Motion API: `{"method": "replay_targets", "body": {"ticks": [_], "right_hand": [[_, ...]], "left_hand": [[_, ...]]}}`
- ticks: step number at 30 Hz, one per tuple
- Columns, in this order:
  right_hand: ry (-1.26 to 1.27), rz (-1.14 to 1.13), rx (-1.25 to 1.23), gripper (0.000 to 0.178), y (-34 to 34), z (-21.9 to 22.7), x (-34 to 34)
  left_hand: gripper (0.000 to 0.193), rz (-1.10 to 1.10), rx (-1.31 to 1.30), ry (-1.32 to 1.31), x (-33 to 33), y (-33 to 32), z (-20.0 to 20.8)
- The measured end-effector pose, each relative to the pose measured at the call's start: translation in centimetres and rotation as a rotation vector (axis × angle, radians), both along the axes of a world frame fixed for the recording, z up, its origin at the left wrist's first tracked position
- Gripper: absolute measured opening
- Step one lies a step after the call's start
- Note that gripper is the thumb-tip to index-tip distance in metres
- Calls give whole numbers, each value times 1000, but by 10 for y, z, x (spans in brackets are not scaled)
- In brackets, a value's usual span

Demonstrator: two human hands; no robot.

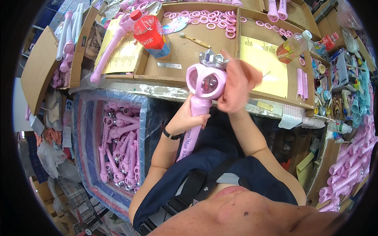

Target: The person assembles pink plastic wands by attaching a crown-shaped top, inserting a small metal piece, and wiping the wand with a cloth. They handle multiple wands one at a time, placing finished units into a bin.

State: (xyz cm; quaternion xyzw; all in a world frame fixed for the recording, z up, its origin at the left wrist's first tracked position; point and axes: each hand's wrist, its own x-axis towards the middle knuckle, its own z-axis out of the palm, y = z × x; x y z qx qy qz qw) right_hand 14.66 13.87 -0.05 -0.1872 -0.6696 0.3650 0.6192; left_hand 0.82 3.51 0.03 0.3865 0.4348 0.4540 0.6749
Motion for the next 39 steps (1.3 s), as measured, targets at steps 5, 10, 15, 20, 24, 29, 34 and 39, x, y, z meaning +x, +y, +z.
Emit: {"method": "replay_targets", "body": {"ticks": [5,10,15,20,24,29,34,39], "right_hand": [[451,8,-632,43,11,0,-4],[67,227,-29,30,11,-37,-6],[-429,-158,261,23,32,-37,-21],[-204,388,-967,26,78,6,-7],[-922,-465,-144,27,94,21,-23],[-399,-211,-235,34,27,25,-20],[-272,234,-313,78,-11,23,-32],[-374,278,-213,82,-4,20,-33]], "left_hand": [[48,-194,-115,-555,-4,-2,-24],[65,-348,-106,-1136,1,0,-44],[68,-354,65,-1373,-11,4,-44],[94,-21,147,-952,-30,-12,-37],[104,24,140,-732,-40,-16,-29],[101,158,54,-554,-47,-14,-21],[75,134,56,-444,-41,-6,-19],[70,200,9,-452,-38,-10,-17]]}}
